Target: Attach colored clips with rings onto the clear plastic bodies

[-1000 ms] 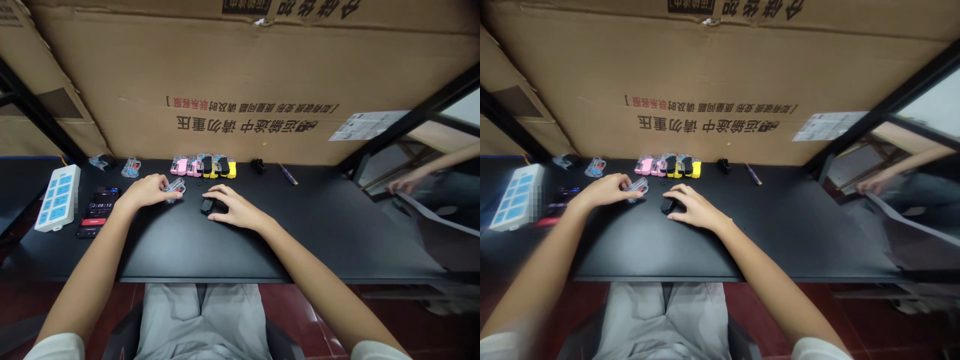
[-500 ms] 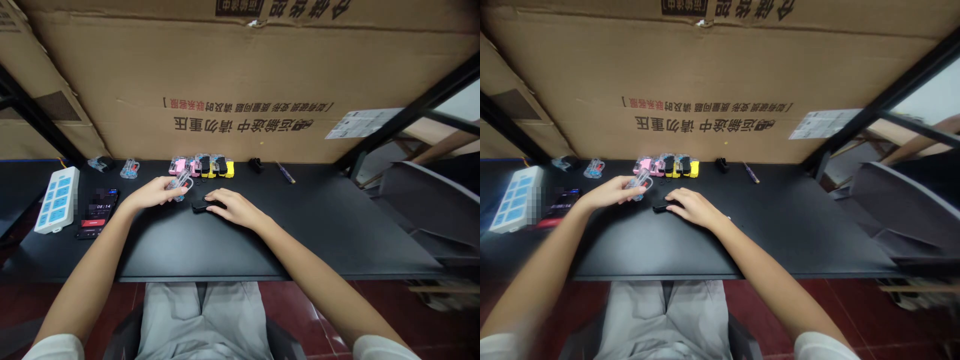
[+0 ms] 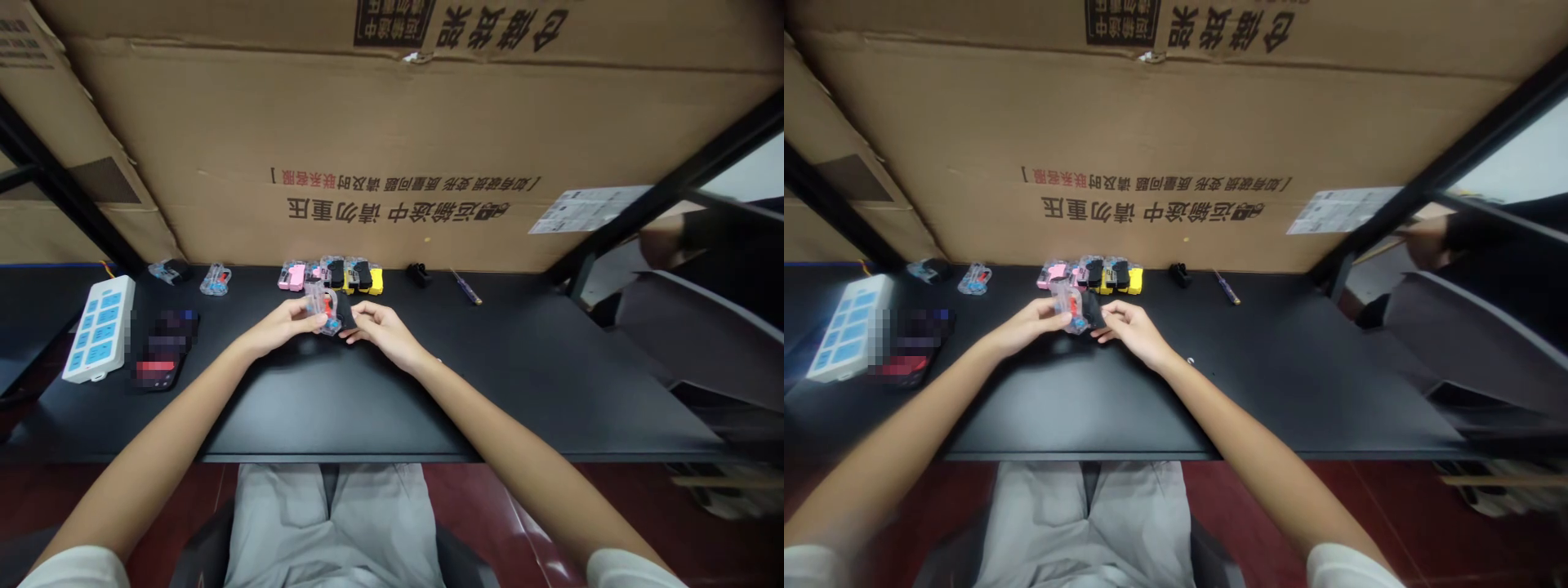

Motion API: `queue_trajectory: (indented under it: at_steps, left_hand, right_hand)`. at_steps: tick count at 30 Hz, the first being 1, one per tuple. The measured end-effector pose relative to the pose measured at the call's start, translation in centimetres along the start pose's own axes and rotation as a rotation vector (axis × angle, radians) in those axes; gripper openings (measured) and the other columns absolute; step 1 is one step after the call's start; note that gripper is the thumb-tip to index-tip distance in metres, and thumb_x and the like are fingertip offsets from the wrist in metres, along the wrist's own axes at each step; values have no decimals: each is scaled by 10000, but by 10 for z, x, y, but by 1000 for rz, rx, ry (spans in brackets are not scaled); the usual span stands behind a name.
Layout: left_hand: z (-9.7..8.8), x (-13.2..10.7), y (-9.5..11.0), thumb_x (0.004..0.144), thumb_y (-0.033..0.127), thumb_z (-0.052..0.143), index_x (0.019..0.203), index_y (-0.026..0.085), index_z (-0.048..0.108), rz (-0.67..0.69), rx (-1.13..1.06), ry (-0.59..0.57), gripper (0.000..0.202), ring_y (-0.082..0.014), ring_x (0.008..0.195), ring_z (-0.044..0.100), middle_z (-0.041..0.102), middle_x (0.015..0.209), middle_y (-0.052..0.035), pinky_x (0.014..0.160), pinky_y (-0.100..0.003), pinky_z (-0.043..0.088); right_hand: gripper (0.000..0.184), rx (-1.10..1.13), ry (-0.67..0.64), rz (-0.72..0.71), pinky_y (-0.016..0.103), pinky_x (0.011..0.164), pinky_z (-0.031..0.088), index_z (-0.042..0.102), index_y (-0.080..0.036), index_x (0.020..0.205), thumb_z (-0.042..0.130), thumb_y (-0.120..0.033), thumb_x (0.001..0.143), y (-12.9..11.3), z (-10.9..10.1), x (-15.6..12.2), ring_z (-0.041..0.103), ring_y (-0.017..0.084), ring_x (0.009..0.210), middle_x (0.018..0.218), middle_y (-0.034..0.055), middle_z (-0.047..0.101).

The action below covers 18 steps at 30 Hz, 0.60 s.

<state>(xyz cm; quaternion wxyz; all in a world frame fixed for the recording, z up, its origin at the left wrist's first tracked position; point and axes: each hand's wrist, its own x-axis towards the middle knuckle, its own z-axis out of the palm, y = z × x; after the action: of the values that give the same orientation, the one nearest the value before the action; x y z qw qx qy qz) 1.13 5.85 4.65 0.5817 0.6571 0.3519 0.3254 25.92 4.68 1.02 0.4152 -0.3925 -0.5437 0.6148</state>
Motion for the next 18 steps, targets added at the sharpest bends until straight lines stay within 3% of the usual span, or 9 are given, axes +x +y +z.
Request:
queue_trajectory:
  at_steps: [5,12,18]
  left_hand:
    - [13,4,-9,828,623,854,1165,147,796,9,-25,38,586,-231,984,703,797,1195,-133,874,-353,562]
    - [12,5,-11,846,632,834,1138,146,787,7,-7,51,569,-225,981,700,795,1169,-122,830,-336,557]
    - [12,8,-15,891,678,773,1103,145,751,9,20,15,574,-222,977,712,791,1089,-110,833,-334,569]
  right_hand:
    - [455,-52,-14,16,355,757,667,777,-188,1008,893,-586,819,1,2,0,786,205,761,908,75,812]
    - [465,70,-124,72,391,910,664,792,-167,1091,887,-549,844,-11,4,-6,818,251,940,1083,126,831]
    - [427,-49,-107,83,369,825,672,751,-178,1106,934,-421,806,-12,2,-6,809,247,939,1022,104,827]
